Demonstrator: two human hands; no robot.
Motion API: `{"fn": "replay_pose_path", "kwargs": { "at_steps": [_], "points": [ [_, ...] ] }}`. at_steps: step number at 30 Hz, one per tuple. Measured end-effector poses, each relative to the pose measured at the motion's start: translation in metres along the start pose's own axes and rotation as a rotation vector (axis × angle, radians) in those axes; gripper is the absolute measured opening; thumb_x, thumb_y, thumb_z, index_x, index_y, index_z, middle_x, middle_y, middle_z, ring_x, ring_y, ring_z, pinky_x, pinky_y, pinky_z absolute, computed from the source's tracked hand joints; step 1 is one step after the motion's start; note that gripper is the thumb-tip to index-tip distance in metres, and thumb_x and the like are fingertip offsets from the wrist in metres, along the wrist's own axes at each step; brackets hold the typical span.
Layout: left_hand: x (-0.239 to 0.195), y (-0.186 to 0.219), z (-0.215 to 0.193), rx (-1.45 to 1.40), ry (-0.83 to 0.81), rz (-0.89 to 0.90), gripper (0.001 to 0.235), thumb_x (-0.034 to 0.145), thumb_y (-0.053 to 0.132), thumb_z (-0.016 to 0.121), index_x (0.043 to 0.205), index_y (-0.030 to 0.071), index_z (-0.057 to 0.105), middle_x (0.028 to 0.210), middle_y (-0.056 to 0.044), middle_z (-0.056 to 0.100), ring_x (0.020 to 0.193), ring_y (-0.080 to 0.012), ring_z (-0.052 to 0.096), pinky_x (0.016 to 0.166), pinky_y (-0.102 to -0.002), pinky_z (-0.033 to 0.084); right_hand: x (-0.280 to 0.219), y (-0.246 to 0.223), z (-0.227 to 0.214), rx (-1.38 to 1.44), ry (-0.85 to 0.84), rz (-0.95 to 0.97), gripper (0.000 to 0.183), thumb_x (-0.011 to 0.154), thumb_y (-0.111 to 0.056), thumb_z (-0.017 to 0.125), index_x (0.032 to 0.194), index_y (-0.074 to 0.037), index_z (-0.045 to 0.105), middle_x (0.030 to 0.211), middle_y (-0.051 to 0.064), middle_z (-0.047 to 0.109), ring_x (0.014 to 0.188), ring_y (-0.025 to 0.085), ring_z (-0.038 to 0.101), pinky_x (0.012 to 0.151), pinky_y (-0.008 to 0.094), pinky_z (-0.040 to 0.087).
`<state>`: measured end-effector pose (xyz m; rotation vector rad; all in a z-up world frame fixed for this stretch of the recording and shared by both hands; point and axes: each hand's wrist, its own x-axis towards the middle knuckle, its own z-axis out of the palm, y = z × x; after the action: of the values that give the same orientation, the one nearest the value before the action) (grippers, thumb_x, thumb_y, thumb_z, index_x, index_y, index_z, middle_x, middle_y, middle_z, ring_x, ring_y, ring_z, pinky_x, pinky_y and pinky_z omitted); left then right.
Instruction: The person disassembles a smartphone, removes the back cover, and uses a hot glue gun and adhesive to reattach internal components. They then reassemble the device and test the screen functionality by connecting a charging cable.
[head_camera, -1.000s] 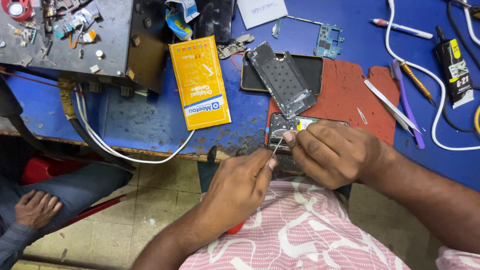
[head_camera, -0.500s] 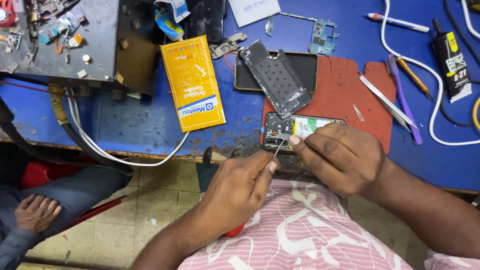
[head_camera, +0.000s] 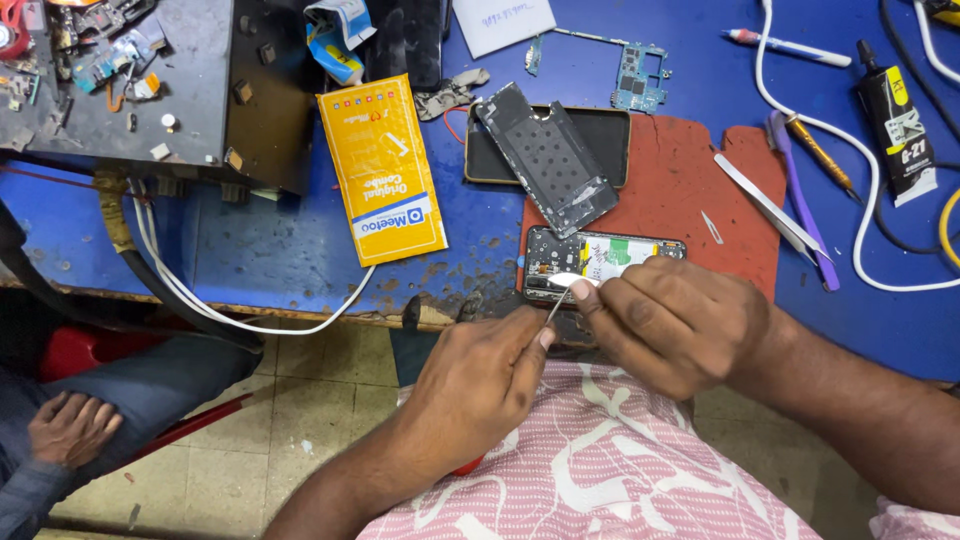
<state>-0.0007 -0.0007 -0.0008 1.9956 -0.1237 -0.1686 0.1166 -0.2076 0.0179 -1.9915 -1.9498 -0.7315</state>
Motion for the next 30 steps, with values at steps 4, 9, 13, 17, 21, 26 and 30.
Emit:
{"fn": "replay_pose_path", "kwargs": {
  "at_steps": [4, 9, 13, 17, 21, 26, 30],
  "points": [
    [-0.001, -0.002, 0.001, 0.002, 0.000, 0.008, 0.012, 0.099, 0.010, 0.058, 0.093, 0.000, 0.061, 0.069, -0.020, 0.064, 0.065, -0.0387, 0.067, 0.060, -0.049, 0.050, -0.001, -0.001, 0.001, -0.013, -0.007, 0.003, 0.021, 0.084, -0.001, 0.075, 0.103, 0.006, 0.078, 0.085, 0.008, 0.068, 0.074, 0.017, 0.068, 0.063, 0.031, 0.058],
    [0.002, -0.002, 0.003, 0.022, -0.002, 0.012, 0.011, 0.098, 0.009, 0.058, 0.093, 0.000, 0.061, 0.067, -0.019, 0.064, 0.061, -0.0373, 0.066, 0.057, -0.048, 0.049, -0.011, -0.002, 0.008, 0.011, -0.017, 0.008, 0.016, 0.082, -0.004, 0.076, 0.096, 0.005, 0.078, 0.083, 0.010, 0.067, 0.073, 0.019, 0.069, 0.063, 0.031, 0.059],
    [0.002, 0.003, -0.002, -0.024, -0.083, -0.171, 0.012, 0.097, 0.009, 0.054, 0.093, 0.001, 0.062, 0.064, -0.016, 0.065, 0.051, -0.0331, 0.066, 0.050, -0.046, 0.048, -0.021, 0.010, 0.006, -0.127, -0.107, 0.030, 0.009, 0.087, -0.001, 0.080, 0.086, 0.005, 0.073, 0.079, 0.008, 0.063, 0.071, 0.019, 0.066, 0.060, 0.033, 0.056],
    [-0.007, 0.006, -0.012, -0.056, 0.044, 0.063, 0.012, 0.100, 0.007, 0.058, 0.093, -0.001, 0.061, 0.075, -0.021, 0.064, 0.063, -0.0398, 0.064, 0.057, -0.046, 0.048, -0.027, 0.027, -0.013, -0.233, -0.232, 0.227, 0.010, 0.085, 0.001, 0.079, 0.093, 0.005, 0.077, 0.078, 0.009, 0.063, 0.068, 0.021, 0.063, 0.055, 0.034, 0.052],
    [0.000, 0.001, -0.006, -0.056, 0.005, -0.047, 0.014, 0.099, 0.010, 0.061, 0.089, 0.000, 0.062, 0.069, -0.021, 0.064, 0.059, -0.0395, 0.064, 0.055, -0.047, 0.047, -0.021, 0.006, -0.021, 0.055, -0.093, 0.261, 0.015, 0.077, 0.002, 0.076, 0.092, 0.005, 0.073, 0.086, 0.016, 0.068, 0.076, 0.028, 0.069, 0.060, 0.039, 0.055],
    [0.003, 0.004, 0.001, -0.075, -0.019, -0.019, 0.010, 0.098, 0.010, 0.060, 0.094, 0.001, 0.062, 0.070, -0.020, 0.064, 0.062, -0.0392, 0.066, 0.056, -0.047, 0.049, -0.010, -0.007, -0.007, 0.101, -0.005, 0.111, 0.022, 0.081, 0.001, 0.077, 0.101, 0.009, 0.076, 0.083, 0.010, 0.065, 0.072, 0.021, 0.067, 0.061, 0.034, 0.057],
    [0.001, 0.002, 0.003, -0.029, -0.035, -0.021, 0.010, 0.098, 0.010, 0.060, 0.093, 0.001, 0.063, 0.070, -0.020, 0.065, 0.062, -0.0394, 0.066, 0.057, -0.047, 0.049, -0.010, -0.002, -0.003, 0.058, -0.011, 0.038, 0.021, 0.080, 0.000, 0.076, 0.100, 0.008, 0.076, 0.084, 0.009, 0.066, 0.074, 0.020, 0.069, 0.063, 0.033, 0.059]
  ]
}}
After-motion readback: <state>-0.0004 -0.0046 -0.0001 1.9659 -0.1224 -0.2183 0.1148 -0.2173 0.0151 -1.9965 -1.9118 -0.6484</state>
